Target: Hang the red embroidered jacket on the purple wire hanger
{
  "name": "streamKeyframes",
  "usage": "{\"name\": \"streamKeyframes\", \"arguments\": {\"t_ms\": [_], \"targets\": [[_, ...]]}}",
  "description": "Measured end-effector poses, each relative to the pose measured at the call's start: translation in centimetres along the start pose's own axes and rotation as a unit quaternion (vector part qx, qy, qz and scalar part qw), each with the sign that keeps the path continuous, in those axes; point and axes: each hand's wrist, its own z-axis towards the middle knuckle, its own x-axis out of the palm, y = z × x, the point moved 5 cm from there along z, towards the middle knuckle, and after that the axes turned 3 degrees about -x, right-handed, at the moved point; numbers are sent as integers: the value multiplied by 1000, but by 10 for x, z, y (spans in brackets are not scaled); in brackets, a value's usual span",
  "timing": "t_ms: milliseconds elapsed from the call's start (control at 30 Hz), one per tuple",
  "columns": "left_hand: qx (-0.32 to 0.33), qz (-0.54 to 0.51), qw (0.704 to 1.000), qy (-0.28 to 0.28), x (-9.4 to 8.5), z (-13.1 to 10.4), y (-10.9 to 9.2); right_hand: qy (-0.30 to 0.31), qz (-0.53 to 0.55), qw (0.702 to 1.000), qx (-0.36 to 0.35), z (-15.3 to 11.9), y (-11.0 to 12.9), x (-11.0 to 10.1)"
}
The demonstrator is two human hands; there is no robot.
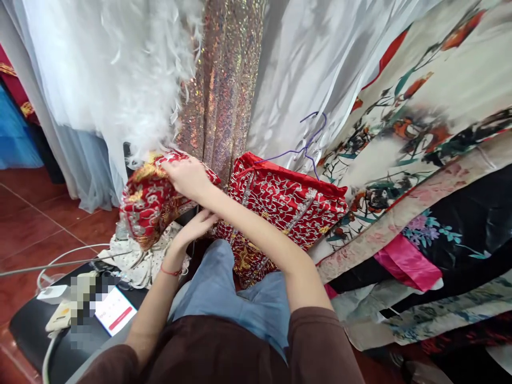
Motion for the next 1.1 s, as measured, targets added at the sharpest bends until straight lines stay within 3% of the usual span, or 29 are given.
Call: {"name": "streamKeyframes", "arguments": {"t_ms": [67, 133, 267, 367, 467, 567, 667, 767, 900, 967, 1033, 1100], "targets": [[93, 96, 991, 14, -2, -23, -32, -57, 49, 993, 91, 1, -35, -28], [200, 132, 970, -34, -5, -43, -69, -128, 92, 975, 159, -4, -77, -53], [347, 150, 889, -259, -10, -60, -121, -263, 114, 931, 227, -27, -158, -85], [356, 224, 803, -422, -10, -45, -130, -328, 90, 902, 267, -57, -195, -92], [279, 310, 769, -484, -12, -8, -127, -337, 84, 892, 290, -86, -205, -85], [221, 370, 787, -441, -15, 33, -124, -342, 116, 878, 315, -110, -202, -71], [246, 389, 827, -323, -12, 64, -133, -334, 182, 859, 343, -119, -203, -51], [287, 368, 855, -229, 0, 85, -152, -242, 210, 871, 374, -110, -205, -22], [299, 397, 843, -205, 19, 130, -174, -68, 142, 936, 314, -85, -194, 10], [281, 432, 833, -203, 23, 162, -182, -53, 74, 967, 239, -76, -187, 12], [260, 461, 823, -207, 23, 195, -189, -61, -1, 979, 196, -73, -188, 11], [252, 473, 818, -210, 22, 221, -196, -59, -45, 969, 235, -77, -200, 11]]}}
